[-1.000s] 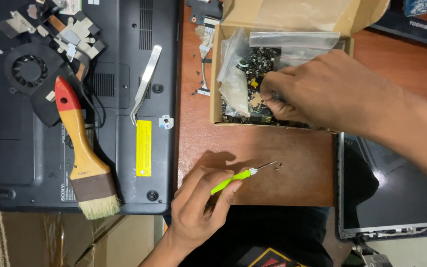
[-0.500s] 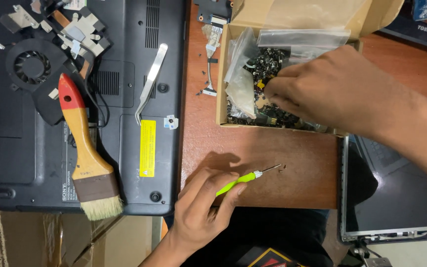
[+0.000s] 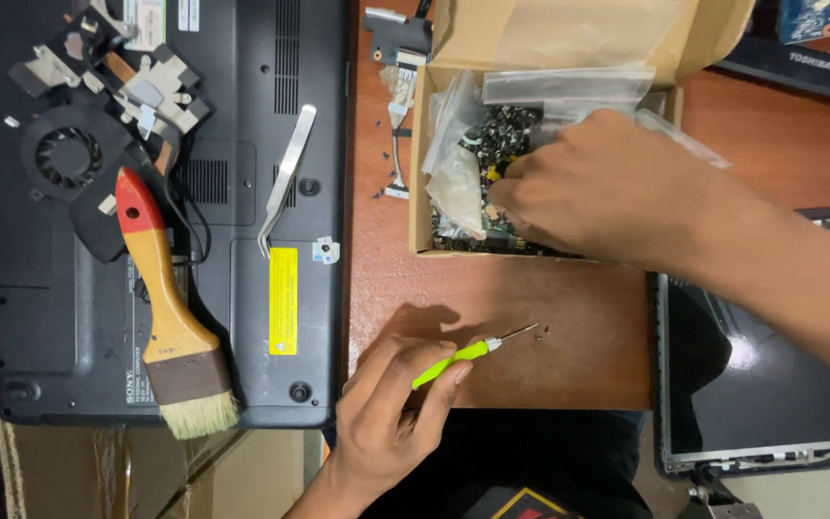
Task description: Technician repairing a laptop screen assembly by using a screwdriver to secure components and sorting through replacement parts.
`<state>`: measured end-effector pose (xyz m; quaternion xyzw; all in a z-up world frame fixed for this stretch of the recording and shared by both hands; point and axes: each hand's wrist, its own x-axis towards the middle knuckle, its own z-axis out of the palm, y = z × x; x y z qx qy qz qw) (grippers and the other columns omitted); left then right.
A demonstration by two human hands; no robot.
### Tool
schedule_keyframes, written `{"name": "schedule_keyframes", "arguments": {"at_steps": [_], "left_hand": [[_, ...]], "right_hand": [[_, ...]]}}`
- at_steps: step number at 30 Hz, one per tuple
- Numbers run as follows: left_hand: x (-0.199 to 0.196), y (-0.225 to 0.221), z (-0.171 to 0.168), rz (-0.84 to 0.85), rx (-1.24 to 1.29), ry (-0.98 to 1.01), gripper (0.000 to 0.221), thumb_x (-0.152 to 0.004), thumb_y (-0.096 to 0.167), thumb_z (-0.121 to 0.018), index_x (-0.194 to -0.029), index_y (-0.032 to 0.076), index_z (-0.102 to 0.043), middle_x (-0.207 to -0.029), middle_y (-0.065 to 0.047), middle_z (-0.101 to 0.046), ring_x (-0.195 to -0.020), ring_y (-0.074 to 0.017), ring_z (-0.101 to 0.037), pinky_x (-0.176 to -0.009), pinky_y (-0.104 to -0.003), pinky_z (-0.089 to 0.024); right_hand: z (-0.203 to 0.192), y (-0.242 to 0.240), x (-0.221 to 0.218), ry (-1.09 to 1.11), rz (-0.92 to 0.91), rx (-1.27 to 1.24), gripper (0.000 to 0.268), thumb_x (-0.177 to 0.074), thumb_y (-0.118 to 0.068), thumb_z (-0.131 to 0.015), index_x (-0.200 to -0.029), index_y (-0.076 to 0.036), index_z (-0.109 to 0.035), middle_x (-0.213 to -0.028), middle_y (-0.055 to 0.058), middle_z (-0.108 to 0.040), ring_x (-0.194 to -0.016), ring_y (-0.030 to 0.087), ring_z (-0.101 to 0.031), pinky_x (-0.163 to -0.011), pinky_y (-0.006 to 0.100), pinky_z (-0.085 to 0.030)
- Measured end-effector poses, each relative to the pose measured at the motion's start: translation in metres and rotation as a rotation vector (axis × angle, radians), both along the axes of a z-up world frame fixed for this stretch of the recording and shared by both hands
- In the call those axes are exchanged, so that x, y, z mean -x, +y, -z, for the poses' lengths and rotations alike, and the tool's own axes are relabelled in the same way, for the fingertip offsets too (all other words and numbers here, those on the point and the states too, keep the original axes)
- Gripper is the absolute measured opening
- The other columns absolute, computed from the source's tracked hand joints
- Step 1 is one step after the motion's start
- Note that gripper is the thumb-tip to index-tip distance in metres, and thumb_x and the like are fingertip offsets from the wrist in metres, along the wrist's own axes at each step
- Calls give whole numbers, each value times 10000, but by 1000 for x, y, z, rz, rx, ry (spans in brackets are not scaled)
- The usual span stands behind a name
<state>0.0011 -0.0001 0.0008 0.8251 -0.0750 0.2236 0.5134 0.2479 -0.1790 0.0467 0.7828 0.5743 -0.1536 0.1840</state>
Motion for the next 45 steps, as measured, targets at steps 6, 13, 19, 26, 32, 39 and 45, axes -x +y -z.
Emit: {"name": "schedule_keyframes", "arguments": {"at_steps": [6,13,19,26,32,39,45], "left_hand": [[-4,-3,-12,-6,10,-16,154,-1064,65,-712,-1101,-84,-706,-1079,-258,-772,-1010,-392,-834,-1057,-512,-677],[4,-7,-4,-107,42,35,119,-1040,112,-758,-1103,12,-771,-1071,-154,-821,-969,-275,-839,-1026,-378,-649],[7,-12,-4,-266,166,150,102,-999,165,-799,-1018,72,-835,-928,-64,-819,-745,-147,-740,-690,-244,-562],[17,-17,-39,-211,350,314,135,-983,192,-833,-1053,85,-876,-886,-19,-747,-678,-120,-601,-602,-263,-501],[16,-53,-82,-217,265,77,123,-945,170,-806,-944,49,-829,-844,-77,-838,-833,-186,-847,-797,-233,-636],[35,-75,-125,-226,-33,566,137,-937,323,-821,-945,324,-957,-908,176,-911,-459,10,-628,-416,-209,-468],[37,-84,-119,-122,-96,571,170,-986,344,-768,-1040,341,-929,-1017,167,-899,-544,-40,-741,-386,-262,-516]], "right_hand": [[0,2,2,125,124,-18,226,-972,-178,-535,-747,-193,-547,-562,-44,-572,-504,217,-521,-529,423,-361],[-47,-16,22,233,532,-224,334,-1129,-482,-482,-1222,-213,-657,-941,43,-849,-741,415,-791,-681,602,-556],[-6,-118,72,184,419,-669,260,-1142,-235,-504,-1294,-37,-576,-1299,222,-649,-1130,454,-678,-995,568,-504],[-15,-142,136,1137,1310,-1142,465,-1197,-325,-519,-871,7,-511,-752,107,-395,-621,244,-354,-555,444,-289],[-3,-149,174,1755,1245,-1494,206,-1138,-155,-663,-1075,8,-554,-805,113,-455,-648,182,-409,-530,347,-281],[-12,-165,198,1817,1295,-1502,201,-1147,-182,-679,-1115,8,-624,-875,159,-609,-628,195,-428,-569,340,-355],[-13,-174,208,1660,1292,-1463,213,-1120,-207,-719,-1095,-5,-655,-925,155,-681,-711,196,-535,-588,343,-408]]}}
